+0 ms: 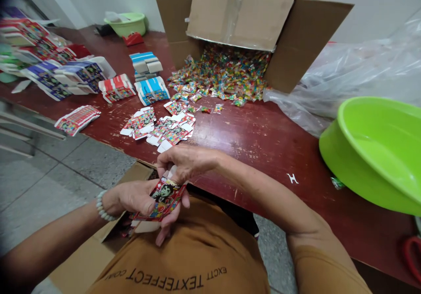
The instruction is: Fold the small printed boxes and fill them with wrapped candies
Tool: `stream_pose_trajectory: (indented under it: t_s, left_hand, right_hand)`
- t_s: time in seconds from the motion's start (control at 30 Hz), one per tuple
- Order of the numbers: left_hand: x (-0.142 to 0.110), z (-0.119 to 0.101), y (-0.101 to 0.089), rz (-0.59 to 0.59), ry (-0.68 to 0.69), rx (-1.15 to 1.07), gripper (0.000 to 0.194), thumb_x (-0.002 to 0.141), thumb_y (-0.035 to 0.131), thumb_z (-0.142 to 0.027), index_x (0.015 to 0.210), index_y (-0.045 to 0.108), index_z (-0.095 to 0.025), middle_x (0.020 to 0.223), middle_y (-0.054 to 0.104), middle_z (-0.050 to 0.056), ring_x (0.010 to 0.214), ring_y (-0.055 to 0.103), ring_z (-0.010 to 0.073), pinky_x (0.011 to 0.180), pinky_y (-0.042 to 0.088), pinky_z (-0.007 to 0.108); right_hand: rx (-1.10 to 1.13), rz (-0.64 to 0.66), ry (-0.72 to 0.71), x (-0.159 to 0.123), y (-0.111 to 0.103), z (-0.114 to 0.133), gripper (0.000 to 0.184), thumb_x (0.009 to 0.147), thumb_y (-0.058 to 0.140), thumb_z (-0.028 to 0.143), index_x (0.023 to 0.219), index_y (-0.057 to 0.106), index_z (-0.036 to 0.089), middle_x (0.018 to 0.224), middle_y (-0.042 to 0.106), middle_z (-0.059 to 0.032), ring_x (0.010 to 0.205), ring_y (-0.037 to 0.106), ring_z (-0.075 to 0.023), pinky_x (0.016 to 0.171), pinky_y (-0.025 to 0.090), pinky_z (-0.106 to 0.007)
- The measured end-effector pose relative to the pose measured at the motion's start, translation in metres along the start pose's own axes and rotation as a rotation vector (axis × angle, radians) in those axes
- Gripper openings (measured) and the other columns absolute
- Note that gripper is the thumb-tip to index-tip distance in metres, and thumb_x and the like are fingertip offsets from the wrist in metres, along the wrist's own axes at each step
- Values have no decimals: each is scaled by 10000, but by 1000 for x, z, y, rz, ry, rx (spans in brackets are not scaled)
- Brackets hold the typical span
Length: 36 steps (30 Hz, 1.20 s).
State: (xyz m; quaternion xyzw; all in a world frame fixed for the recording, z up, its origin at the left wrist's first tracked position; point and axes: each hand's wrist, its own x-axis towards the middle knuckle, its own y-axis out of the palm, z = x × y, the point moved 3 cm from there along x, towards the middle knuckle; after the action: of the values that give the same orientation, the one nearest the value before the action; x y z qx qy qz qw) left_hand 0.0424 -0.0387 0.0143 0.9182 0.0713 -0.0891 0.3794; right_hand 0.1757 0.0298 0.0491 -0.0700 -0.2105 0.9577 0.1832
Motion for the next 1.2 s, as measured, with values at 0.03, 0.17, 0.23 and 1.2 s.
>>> stream_pose_trajectory:
  t_s: [0.03, 0.17, 0.23, 1.2]
  left_hand:
    - [1, 0, 0, 6, -9, -31, 556, 756, 755, -497, 1190, 560, -210, 798, 638, -3, 669, 714, 233, 688, 556, 393]
    - [3, -2, -1, 7, -47, -96, 581, 743, 751, -521, 1202, 568, -215, 792, 658, 13, 690, 727, 267, 722, 555, 443]
    - [3, -4, -1, 3, -49, -121, 598, 717, 760, -536, 1188, 578, -217, 767, 665, 16, 688, 728, 278, 715, 556, 450]
    - [2, -21, -32, -984, 443, 318, 287, 776, 771, -381, 856, 660, -128, 777, 709, 35, 688, 657, 155, 663, 536, 258]
  right_hand:
    - [54, 21, 1, 1, 1, -3, 177, 721, 714, 147, 855, 599, 149, 757, 590, 37, 681, 513, -93, 607, 393, -205]
    - [286, 20, 3, 7, 5, -14, 369, 646, 777, 140, 945, 561, 162, 818, 568, 42, 721, 509, -92, 631, 424, -206]
    - [365, -24, 4, 10, 6, -19, 420, 599, 812, 152, 932, 556, 167, 850, 570, 37, 752, 513, -95, 665, 439, -214]
    - [696, -886, 133, -7, 44, -35, 315, 861, 625, 471, 873, 663, 158, 694, 608, -1, 594, 559, -126, 572, 462, -249]
